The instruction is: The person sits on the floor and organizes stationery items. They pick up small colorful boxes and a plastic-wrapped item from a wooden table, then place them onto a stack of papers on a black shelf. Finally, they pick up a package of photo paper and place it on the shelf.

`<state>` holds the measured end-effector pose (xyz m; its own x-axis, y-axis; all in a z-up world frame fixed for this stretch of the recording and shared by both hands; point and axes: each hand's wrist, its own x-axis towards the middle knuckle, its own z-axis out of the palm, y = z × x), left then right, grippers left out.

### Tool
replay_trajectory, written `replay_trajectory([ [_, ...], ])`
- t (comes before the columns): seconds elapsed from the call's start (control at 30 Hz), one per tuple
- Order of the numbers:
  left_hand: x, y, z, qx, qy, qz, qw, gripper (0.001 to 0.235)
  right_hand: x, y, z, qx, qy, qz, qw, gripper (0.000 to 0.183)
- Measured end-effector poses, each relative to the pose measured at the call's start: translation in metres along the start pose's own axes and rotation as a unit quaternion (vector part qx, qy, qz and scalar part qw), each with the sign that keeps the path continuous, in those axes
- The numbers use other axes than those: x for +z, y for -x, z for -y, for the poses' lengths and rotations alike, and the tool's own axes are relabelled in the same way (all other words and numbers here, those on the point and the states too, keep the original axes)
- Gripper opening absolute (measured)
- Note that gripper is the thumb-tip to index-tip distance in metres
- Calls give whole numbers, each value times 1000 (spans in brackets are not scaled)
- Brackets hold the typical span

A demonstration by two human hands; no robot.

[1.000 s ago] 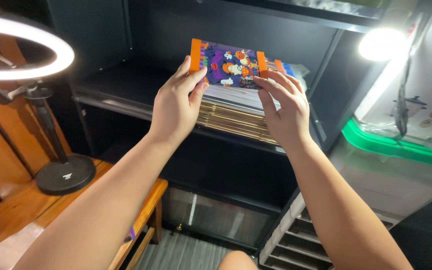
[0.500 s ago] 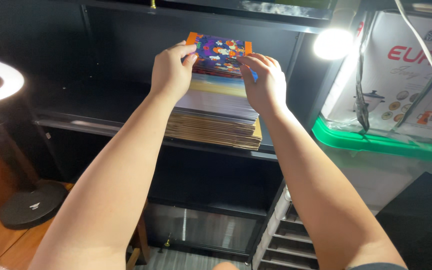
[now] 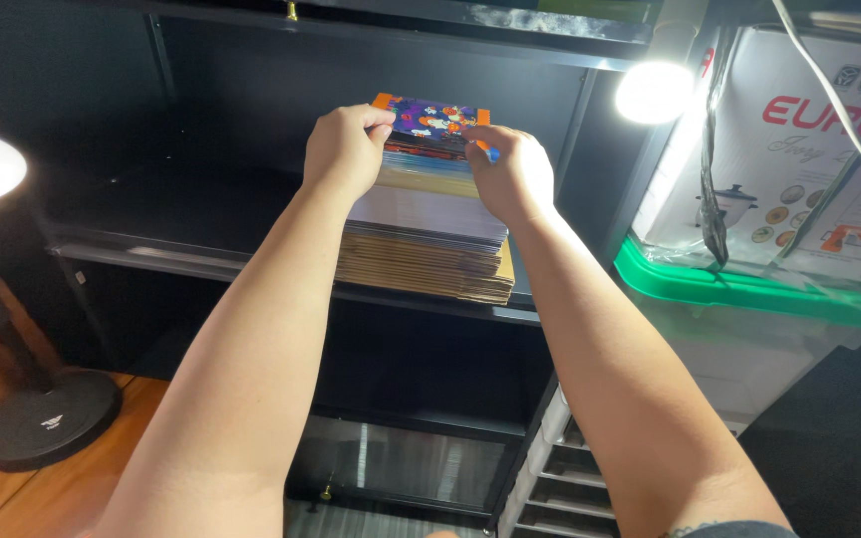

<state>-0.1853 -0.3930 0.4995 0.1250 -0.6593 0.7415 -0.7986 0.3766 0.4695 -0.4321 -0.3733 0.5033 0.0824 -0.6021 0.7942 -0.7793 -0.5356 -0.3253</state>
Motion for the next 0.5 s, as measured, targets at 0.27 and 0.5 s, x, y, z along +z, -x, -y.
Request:
replay_trajectory([
  [0.27, -17, 21, -23, 6, 17, 30, 999, 18, -10, 8, 19, 82, 5, 59, 995, 20],
  [0.5, -18, 24, -6, 83, -6, 20, 996, 27, -2, 9, 5, 69, 16, 53, 996, 23],
])
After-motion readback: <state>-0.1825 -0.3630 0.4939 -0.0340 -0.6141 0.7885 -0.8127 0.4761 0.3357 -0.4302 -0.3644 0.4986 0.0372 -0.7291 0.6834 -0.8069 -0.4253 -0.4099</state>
